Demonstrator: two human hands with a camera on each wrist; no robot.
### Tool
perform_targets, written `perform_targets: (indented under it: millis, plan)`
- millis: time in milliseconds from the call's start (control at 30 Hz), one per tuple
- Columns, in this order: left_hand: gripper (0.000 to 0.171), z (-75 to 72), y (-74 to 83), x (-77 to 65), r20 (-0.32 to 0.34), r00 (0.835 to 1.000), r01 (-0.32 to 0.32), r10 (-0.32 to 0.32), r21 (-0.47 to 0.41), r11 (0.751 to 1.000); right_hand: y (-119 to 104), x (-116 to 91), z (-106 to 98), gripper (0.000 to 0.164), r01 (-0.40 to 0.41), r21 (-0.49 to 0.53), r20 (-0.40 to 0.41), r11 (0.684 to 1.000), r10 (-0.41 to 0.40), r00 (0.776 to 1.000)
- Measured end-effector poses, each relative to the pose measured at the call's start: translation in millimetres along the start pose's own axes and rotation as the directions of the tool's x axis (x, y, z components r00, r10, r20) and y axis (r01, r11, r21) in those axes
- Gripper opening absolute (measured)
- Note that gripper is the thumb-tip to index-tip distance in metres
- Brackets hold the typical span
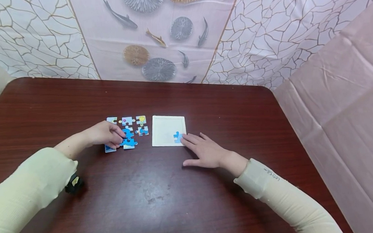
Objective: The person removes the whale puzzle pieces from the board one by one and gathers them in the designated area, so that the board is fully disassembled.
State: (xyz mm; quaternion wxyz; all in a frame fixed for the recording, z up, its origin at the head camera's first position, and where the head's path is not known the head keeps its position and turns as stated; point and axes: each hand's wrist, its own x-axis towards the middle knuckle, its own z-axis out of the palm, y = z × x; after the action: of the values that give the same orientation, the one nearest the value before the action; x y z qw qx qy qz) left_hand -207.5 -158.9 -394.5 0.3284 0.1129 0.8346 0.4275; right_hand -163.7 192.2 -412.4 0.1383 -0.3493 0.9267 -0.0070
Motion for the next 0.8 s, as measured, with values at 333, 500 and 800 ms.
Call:
perform_targets:
  millis: [333, 500, 800]
  plan:
    - [0.035, -2.0, 0.3, 0.0, -0.01, 0.999, 0.036, -0.036, 0.0, 0.999, -1.2, 0.4, -0.7, 0.086, -0.01, 0.008, 0.009, 1.0, 0.01, 1.0]
    - [0.035, -1.7, 3.2, -2.1, -0.017, 0.998, 0.054, -0.055, -0.007, 0.998, -1.8, 0.1, -1.3, 0.088, -0.02, 0.011, 0.011, 1.0, 0.02, 1.0]
    - [0.036, -0.7, 6.4, 2.5, -0.021, 1.0, 0.005, -0.005, 0.028, 1.0, -1.4, -0.3, -0.9, 0.089, -0.015, 0.03, 0.015, 0.999, 0.015, 1.0]
